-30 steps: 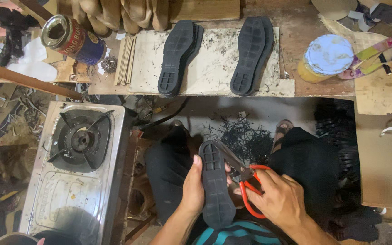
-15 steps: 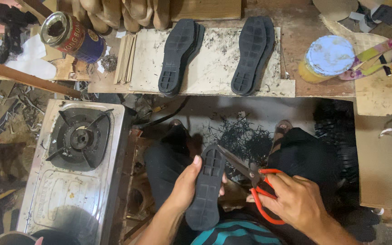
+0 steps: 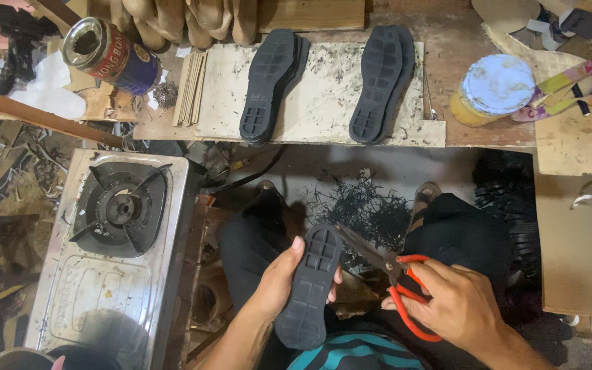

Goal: The person sits at a cluttered workbench and uses red-handled scissors to trim excess rubber from the edges of shoe soles, working one sole at a time. They rotate each sole to trim different sections, place finished soles on the bench with a stack of others, and let trimmed rubber scraps fall to the floor.

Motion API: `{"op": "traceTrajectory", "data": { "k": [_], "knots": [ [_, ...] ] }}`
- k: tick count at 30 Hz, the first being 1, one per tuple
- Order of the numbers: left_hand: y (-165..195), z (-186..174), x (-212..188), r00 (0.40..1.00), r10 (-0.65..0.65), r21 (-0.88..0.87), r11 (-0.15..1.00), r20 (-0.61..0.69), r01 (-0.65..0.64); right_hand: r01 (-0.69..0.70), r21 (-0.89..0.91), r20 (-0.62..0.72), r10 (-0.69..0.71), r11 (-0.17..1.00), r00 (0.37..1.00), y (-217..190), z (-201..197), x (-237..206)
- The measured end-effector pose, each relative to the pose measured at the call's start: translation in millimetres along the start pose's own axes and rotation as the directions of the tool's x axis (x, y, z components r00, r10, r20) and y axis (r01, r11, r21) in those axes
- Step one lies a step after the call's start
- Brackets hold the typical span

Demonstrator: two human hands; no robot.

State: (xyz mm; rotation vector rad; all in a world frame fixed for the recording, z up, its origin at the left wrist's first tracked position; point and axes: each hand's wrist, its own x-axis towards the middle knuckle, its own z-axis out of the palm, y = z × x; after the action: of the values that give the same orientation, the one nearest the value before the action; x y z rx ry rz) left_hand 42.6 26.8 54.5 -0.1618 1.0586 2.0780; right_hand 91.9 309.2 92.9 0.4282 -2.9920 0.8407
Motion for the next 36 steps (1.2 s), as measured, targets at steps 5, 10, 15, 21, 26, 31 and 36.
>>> {"op": "traceTrajectory", "data": {
  "k": [5,10,15,21,26,31,36],
  "knots": [
    [-1,-1,0,0.998,-0.047,0.019,0.999,0.050,0.046,0.025,-0.050,-0.031,-0.026,0.998,0.999,-7,-4,5],
    [0,-3,0,0.994,-0.095,0.014,0.995,0.046,0.094,0.043,-0.043,-0.021,-0.044,0.998,0.999,-5,-4,5],
    [4,-7,-2,0.989,-0.133,-0.016,0.991,0.066,0.134,0.033,-0.030,0.053,-0.032,0.999,0.998,3,-7,2],
    [9,-12,-3,0.978,-0.172,0.001,0.985,0.119,0.173,0.092,-0.059,0.061,-0.089,0.994,0.994,11,-11,2],
    [10,-15,-3,0.957,-0.213,0.036,0.977,0.197,0.210,0.103,-0.090,0.068,-0.097,0.991,0.993,12,-11,2],
    [14,-19,-3,0.933,-0.264,0.096,0.964,0.246,0.248,0.173,-0.118,0.079,-0.164,0.978,0.983,14,-19,7],
    [20,-21,-6,0.900,-0.325,0.100,0.946,0.291,0.309,0.226,-0.098,0.121,-0.214,0.969,0.969,18,-29,10]
  ]
}}
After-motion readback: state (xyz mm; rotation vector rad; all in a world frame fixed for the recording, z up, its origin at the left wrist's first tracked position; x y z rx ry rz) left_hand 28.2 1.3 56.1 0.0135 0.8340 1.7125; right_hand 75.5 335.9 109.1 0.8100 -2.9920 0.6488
